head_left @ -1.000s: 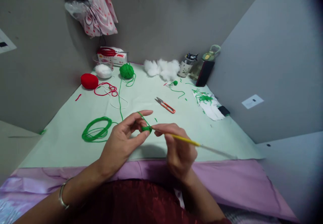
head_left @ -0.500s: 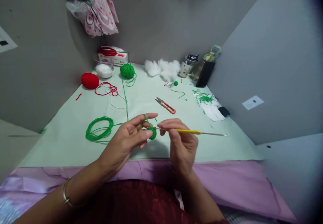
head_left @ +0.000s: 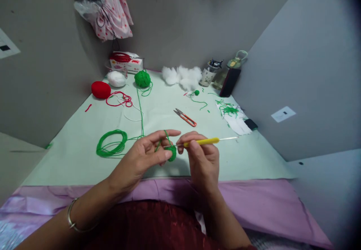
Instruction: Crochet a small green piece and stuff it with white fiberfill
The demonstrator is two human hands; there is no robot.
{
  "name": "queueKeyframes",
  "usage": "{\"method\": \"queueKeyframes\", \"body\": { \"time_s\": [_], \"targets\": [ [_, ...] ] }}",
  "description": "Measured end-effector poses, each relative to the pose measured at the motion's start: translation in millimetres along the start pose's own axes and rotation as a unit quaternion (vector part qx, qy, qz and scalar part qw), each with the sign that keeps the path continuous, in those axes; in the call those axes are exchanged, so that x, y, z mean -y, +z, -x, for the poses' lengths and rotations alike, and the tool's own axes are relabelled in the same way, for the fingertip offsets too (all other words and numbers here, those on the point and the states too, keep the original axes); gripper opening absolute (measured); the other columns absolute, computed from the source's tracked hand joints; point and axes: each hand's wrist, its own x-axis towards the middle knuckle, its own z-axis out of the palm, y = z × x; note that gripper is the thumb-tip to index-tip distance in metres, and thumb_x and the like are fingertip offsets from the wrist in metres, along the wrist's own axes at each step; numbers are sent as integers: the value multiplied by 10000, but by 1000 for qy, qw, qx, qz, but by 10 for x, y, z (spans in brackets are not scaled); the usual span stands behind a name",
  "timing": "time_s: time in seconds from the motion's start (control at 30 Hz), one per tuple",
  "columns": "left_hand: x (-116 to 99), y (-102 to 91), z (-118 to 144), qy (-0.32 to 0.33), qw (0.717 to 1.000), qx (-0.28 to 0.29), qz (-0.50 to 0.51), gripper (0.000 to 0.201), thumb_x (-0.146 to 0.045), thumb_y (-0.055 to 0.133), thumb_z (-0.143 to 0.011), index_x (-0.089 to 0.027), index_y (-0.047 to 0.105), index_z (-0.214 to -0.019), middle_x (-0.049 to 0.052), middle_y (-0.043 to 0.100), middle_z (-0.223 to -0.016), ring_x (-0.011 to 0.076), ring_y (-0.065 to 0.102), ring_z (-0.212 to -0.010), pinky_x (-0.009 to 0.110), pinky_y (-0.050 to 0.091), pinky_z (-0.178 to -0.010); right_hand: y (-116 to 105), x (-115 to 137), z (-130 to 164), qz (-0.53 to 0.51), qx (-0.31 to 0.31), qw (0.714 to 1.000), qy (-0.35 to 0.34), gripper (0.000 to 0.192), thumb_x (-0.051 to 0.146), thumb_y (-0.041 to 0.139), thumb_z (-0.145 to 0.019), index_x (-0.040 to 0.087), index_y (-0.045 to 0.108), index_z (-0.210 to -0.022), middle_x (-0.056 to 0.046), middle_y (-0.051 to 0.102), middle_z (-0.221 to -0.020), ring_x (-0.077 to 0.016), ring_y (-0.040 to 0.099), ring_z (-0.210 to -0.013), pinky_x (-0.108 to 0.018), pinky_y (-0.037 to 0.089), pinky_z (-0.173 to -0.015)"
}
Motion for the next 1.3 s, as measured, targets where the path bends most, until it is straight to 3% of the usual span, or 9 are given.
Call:
{"method": "queueKeyframes", "body": {
  "time_s": [0.17, 0.27, 0.37, 0.47, 0.57, 0.77, 0.9, 1.1, 1.3],
  "targets": [
    [52, 54, -8, 23, 998, -53, -4, 405, -277, 832, -858, -313, 781, -1258, -4, 658, -901, 146, 533, -843, 245, 433, -793, 22, -25, 76, 128, 18, 988, -88, 255, 155, 611, -1014, 299, 790, -1124, -32, 754, -979, -163, 696, -828, -334, 594, -725],
    [65, 94, -25, 26, 995, -78, 49, 452, -280, 869, -818, -302, 780, -1261, -10, 652, -894, 127, 540, -826, 219, 435, -779, 47, -74, 132, 270, 27, 942, -199, 384, 93, 643, -979, 324, 745, -1268, -59, 754, -1105, -190, 716, -952, -346, 615, -768],
    [44, 85, -49, -50, 991, -41, 117, 481, -311, 886, -776, -231, 793, -1241, 6, 643, -866, 107, 502, -726, 207, 441, -699, 47, -105, 137, 332, 23, 901, -279, 437, 79, 660, -963, 313, 716, -1327, -74, 757, -1136, -209, 716, -1001, -359, 616, -783],
    [3, 13, -73, -101, 982, -23, 155, 400, -264, 861, -779, -182, 822, -1168, 14, 642, -868, 86, 469, -672, 219, 485, -739, 12, -78, 81, 222, -15, 955, -195, 295, 111, 619, -999, 286, 778, -1176, -48, 765, -994, -176, 699, -858, -339, 583, -729],
    [-10, -39, -78, -68, 986, -38, 147, 357, -236, 829, -809, -209, 825, -1165, 4, 644, -881, 97, 516, -737, 218, 495, -806, -10, -52, 22, 57, -48, 995, -70, 209, 196, 610, -1025, 279, 801, -1040, -17, 739, -896, -136, 641, -699, -312, 539, -658],
    [64, -2, -32, -11, 999, -3, 37, 368, -246, 820, -854, -306, 797, -1216, 19, 735, -1044, 153, 592, -993, 233, 457, -877, 31, -103, 17, 15, 4, 1000, -2, 162, 247, 656, -1009, 280, 813, -1028, -22, 782, -961, -139, 672, -800, -290, 548, -730],
    [74, -18, -18, 6, 1000, -19, 1, 382, -291, 805, -884, -336, 774, -1261, 5, 670, -982, 150, 585, -957, 253, 450, -894, 17, -110, 1, -60, -6, 997, 42, 151, 284, 644, -1020, 262, 792, -1009, -19, 797, -946, -119, 674, -747, -264, 556, -708],
    [41, -60, -16, 31, 998, -31, -37, 363, -277, 828, -859, -357, 795, -1211, -4, 627, -946, 133, 566, -907, 230, 468, -868, -10, -46, -21, -72, 2, 996, 47, 210, 300, 558, -1064, 230, 743, -992, -30, 809, -924, -124, 705, -721, -278, 593, -701],
    [18, -53, 2, 57, 989, -67, -120, 352, -270, 802, -880, -374, 785, -1216, -14, 639, -939, 137, 585, -915, 236, 486, -874, -5, 30, 73, 115, 12, 991, -64, 230, 210, 509, -1071, 248, 734, -1099, -32, 790, -996, -140, 737, -777, -321, 618, -740]
  ]
}}
